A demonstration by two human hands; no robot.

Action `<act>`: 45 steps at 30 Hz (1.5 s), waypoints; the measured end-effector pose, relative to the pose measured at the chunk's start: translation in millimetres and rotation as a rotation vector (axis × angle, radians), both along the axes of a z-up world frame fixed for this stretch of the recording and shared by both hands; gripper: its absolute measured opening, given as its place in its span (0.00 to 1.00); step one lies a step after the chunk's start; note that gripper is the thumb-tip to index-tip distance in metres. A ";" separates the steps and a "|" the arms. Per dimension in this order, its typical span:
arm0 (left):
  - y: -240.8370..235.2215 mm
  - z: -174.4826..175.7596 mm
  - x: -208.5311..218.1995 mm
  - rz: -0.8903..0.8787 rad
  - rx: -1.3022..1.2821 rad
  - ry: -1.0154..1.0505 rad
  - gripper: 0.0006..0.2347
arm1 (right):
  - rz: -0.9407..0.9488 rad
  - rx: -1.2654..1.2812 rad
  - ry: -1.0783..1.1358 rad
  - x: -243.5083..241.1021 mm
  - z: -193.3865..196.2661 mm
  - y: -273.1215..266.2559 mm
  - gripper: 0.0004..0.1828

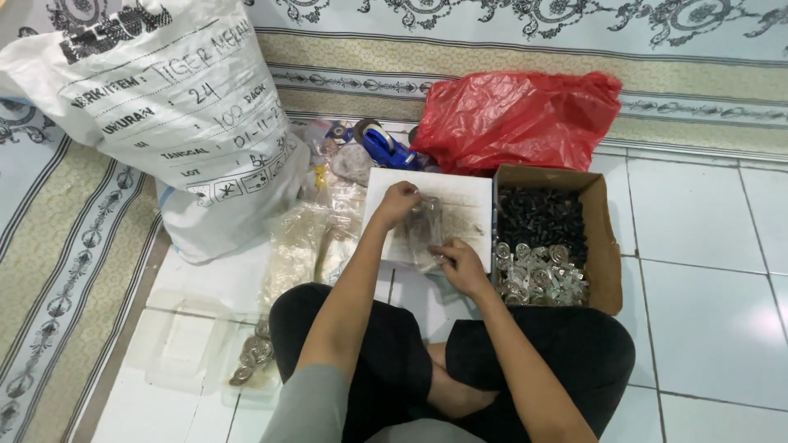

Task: The person sits on the floor and packs small metal hardware pieces into clear plastic bags. They gather pieces from a cardboard box, place them on a white styrofoam block, and seal them into bags. The person repeats this process multiple times, handling the hardware by hand.

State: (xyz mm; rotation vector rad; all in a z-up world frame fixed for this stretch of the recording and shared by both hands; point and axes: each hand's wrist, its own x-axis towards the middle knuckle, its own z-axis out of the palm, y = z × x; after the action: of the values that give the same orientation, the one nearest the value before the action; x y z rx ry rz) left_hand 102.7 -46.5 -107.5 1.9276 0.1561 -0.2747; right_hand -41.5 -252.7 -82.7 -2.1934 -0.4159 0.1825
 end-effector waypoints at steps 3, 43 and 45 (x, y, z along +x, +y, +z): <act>6.8 -26.6 5.2 -0.022 0.075 -0.012 0.18 | -0.029 0.000 -0.039 0.4 -2.3 1.5 0.24; -12.8 33.6 -104.7 -0.584 0.884 -0.455 0.24 | -0.142 -0.033 -0.142 -12.8 19.1 18.3 0.16; -9.5 24.3 -96.1 -0.468 0.891 -0.445 0.23 | -0.161 -0.023 -0.138 -11.0 12.8 18.5 0.22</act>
State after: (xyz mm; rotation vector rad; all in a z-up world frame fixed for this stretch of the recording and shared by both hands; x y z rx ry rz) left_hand 6.5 -55.9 -83.2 2.8459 -0.5686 -0.0665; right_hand -52.5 -234.2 -69.9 -2.2582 -0.3125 -0.0521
